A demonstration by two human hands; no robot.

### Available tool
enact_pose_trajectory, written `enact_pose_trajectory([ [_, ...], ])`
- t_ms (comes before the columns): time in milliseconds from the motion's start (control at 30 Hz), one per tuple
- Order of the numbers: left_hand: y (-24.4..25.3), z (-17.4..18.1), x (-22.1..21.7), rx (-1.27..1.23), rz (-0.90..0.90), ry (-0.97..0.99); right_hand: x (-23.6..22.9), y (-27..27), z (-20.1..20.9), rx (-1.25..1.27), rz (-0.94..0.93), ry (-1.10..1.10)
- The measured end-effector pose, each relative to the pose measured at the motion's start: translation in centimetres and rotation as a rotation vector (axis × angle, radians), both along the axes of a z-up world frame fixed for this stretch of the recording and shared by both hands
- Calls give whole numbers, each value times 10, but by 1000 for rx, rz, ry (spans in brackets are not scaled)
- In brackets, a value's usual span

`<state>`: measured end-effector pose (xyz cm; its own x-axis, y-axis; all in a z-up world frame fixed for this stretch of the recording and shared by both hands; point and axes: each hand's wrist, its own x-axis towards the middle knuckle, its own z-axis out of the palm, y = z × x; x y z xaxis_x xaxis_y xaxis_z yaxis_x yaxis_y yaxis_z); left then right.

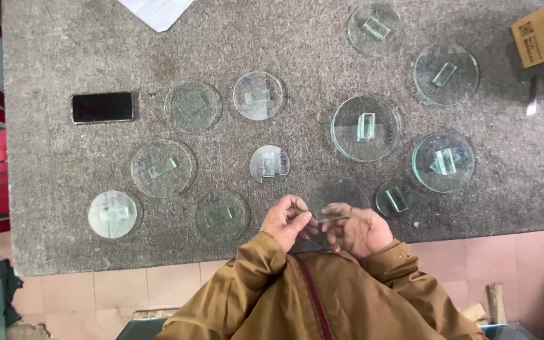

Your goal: Measuring and marking various circular and rectangular glass pieces using a tape measure and a pen on a workshop table.

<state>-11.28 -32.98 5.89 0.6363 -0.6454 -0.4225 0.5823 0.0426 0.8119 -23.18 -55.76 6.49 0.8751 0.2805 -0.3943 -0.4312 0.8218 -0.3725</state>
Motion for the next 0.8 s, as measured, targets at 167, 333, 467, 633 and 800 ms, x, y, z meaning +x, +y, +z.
enact_pose_trajectory([
  [167,3,-28,6,291,-56,3,-15,-2,-53,-542,-105,440],
  [333,-4,-54,1,388,-80,-45,-20,8,-49,-711,-191,420],
  [467,-3,-58,8,747,-250,-445,-6,14,-16,-814,-203,477],
  [633,50,17,7,917,-82,-546,-14,0,-44,-778,-121,372],
  [800,143,18,12,1037,471,-972,-9,7,-43,-797,-135,395],
])
